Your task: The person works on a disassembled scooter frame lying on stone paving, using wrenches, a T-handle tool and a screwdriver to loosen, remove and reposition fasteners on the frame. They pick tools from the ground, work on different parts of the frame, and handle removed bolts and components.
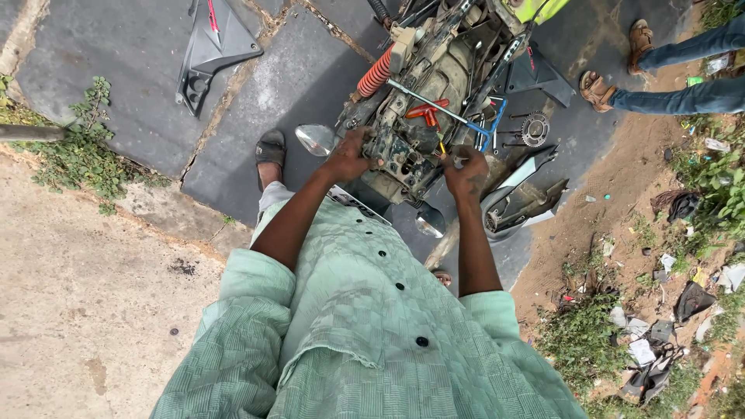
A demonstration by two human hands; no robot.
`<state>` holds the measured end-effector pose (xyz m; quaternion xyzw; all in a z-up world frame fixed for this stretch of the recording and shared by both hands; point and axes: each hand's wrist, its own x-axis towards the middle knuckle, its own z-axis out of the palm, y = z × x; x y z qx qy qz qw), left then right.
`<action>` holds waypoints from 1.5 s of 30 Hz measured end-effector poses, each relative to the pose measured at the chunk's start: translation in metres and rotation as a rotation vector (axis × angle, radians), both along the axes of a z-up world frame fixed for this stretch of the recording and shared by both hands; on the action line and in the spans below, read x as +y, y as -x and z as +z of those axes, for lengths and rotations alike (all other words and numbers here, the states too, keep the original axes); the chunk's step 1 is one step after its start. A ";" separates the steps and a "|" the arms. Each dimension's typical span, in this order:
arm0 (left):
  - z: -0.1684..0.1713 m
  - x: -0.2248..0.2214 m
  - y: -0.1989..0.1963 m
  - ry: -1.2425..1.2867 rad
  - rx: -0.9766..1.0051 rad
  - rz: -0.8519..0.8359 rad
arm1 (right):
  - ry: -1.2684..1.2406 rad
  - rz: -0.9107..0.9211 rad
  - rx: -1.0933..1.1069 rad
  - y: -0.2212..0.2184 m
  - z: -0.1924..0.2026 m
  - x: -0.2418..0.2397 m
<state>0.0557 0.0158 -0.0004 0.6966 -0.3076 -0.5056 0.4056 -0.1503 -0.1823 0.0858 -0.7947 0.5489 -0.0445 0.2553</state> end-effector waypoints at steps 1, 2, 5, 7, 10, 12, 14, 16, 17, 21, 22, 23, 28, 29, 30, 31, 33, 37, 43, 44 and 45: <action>-0.003 0.000 0.000 -0.001 0.001 -0.024 | -0.001 -0.024 0.001 0.001 -0.007 -0.010; -0.005 -0.001 0.001 0.001 -0.019 -0.035 | -0.072 0.059 0.083 0.003 -0.013 -0.020; -0.008 -0.007 -0.003 0.024 -0.066 -0.072 | -0.141 0.207 0.239 -0.009 0.002 -0.034; -0.009 -0.011 -0.004 0.037 -0.092 -0.086 | -0.146 0.284 0.318 -0.021 0.011 -0.035; 0.001 -0.017 -0.005 0.000 -0.175 -0.103 | -0.225 0.344 0.441 -0.020 -0.015 -0.044; 0.024 -0.022 -0.004 -0.113 -0.205 -0.077 | -0.066 0.505 0.395 0.002 -0.064 -0.063; 0.057 -0.021 -0.002 -0.161 -0.239 -0.088 | -0.037 0.484 0.415 -0.004 -0.045 -0.069; 0.074 -0.023 0.001 -0.206 -0.277 -0.087 | -0.003 0.473 0.433 -0.016 -0.018 -0.073; 0.074 -0.025 0.002 -0.183 -0.361 -0.090 | -0.113 0.371 0.388 -0.023 0.000 -0.073; 0.077 -0.036 0.011 -0.051 -0.550 -0.109 | -0.253 0.248 0.325 -0.032 0.053 -0.068; 0.078 -0.037 0.014 -0.047 -0.552 -0.119 | -0.254 0.237 0.322 -0.019 0.040 -0.071; 0.079 -0.039 0.016 -0.004 -0.547 -0.111 | -0.221 0.268 0.194 -0.007 0.027 -0.076; 0.062 -0.049 0.026 0.140 -0.472 -0.067 | -0.467 0.102 0.046 0.029 0.001 -0.050; 0.060 -0.054 0.026 0.224 -0.436 -0.036 | -0.625 -0.010 -0.142 0.024 0.022 -0.031; 0.059 -0.060 0.024 0.309 -0.399 -0.006 | -0.779 -0.125 -0.331 0.020 0.042 -0.012; 0.076 -0.066 0.022 0.306 -0.402 -0.005 | -0.782 -0.123 -0.333 0.019 0.052 0.004; 0.110 -0.075 0.017 0.413 -0.201 0.034 | -0.848 -0.173 -0.564 0.020 0.071 0.039; 0.117 -0.097 0.026 0.455 0.066 0.047 | -0.886 -0.209 -0.794 0.023 0.078 0.068; 0.135 -0.116 0.049 0.420 0.608 0.225 | -0.767 -0.349 -0.968 -0.002 0.104 0.074; 0.141 -0.117 0.050 0.368 0.681 0.208 | -0.735 -0.328 -0.981 -0.004 0.107 0.073; 0.147 -0.117 0.050 0.316 0.752 0.195 | -0.704 -0.303 -0.992 -0.006 0.109 0.072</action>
